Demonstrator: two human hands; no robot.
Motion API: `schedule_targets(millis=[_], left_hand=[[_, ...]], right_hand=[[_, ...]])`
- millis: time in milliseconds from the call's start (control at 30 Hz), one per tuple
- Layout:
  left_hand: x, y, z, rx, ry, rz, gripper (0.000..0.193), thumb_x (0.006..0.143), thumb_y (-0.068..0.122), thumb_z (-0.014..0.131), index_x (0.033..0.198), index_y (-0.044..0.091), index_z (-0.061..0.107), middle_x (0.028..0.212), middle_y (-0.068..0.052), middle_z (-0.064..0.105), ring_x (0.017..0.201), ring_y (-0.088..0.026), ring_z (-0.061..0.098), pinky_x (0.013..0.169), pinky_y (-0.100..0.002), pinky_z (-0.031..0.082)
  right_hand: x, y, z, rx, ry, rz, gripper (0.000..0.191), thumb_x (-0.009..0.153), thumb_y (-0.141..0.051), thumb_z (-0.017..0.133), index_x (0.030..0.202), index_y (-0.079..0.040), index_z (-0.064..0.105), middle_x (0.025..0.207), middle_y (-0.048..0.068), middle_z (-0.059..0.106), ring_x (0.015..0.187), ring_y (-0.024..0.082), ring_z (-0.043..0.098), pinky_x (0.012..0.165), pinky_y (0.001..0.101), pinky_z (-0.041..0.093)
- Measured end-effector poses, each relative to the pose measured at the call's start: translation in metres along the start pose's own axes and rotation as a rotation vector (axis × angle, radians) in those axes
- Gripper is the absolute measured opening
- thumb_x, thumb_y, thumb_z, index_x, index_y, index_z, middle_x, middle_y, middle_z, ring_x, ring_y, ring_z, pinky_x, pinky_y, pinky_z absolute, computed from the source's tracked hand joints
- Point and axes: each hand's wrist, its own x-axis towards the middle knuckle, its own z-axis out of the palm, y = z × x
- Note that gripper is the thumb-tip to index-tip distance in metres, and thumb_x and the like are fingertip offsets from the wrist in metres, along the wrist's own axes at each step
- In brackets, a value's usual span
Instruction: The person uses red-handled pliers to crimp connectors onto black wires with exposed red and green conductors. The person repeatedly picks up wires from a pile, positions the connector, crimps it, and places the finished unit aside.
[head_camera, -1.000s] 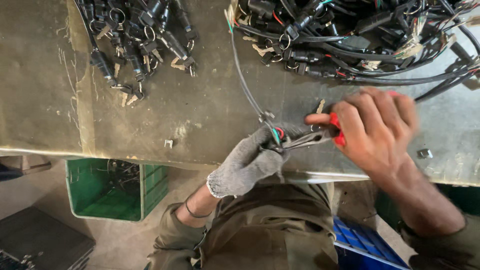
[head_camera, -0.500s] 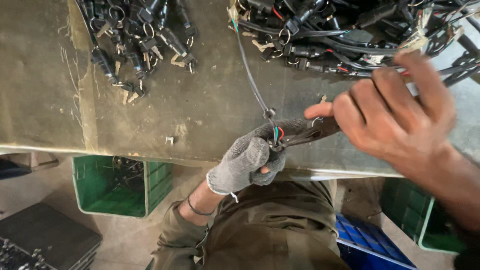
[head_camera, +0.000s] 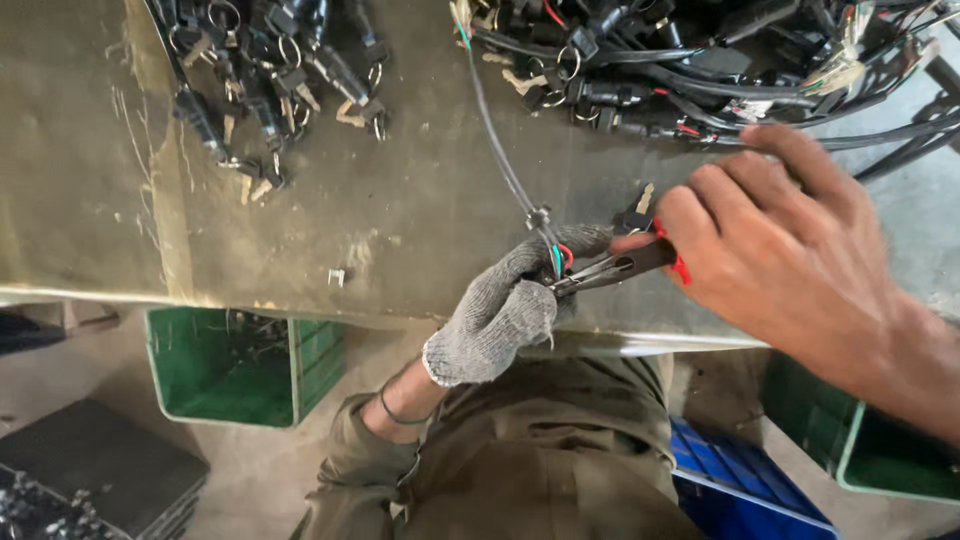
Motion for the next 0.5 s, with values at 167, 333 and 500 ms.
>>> schedule_targets(millis=[167, 333, 500], left_hand=[[0.0, 0.009, -0.003, 0.173, -0.028, -0.014, 0.053, 0.111, 0.03, 0.048, 0.154, 0.0, 0.049, 0.097, 0.006, 0.058, 0.077, -0.002, 0.044, 0.07, -0.018, 0.04], [0.004, 0.013, 0.003, -0.205, -0.103, -0.096, 0.058, 0.112, 0.036, 0.054, 0.156, 0.001, 0.045, 0.083, 0.004, 0.051, 0.068, -0.004, 0.042, 0.062, -0.021, 0.036], [0.008, 0.013, 0.005, -0.343, -0.072, -0.098, 0.071, 0.104, 0.048, 0.061, 0.153, 0.002, 0.038, 0.07, 0.0, 0.048, 0.052, -0.008, 0.037, 0.049, -0.026, 0.03]], right_hand=[[0.004, 0.005, -0.003, -0.211, 0.055, -0.084, 0.051, 0.097, -0.047, 0.066, 0.062, -0.017, 0.043, 0.061, -0.004, 0.041, 0.064, 0.013, 0.051, 0.063, 0.0269, 0.044], [0.013, 0.007, -0.005, -0.211, 0.079, -0.097, 0.048, 0.097, -0.046, 0.066, 0.063, -0.018, 0.046, 0.061, -0.005, 0.043, 0.064, 0.012, 0.052, 0.065, 0.0262, 0.044], [0.019, 0.005, 0.0, -0.24, 0.133, 0.006, 0.029, 0.098, -0.043, 0.072, 0.084, -0.019, 0.062, 0.09, -0.007, 0.069, 0.092, 0.007, 0.067, 0.093, 0.0309, 0.046]])
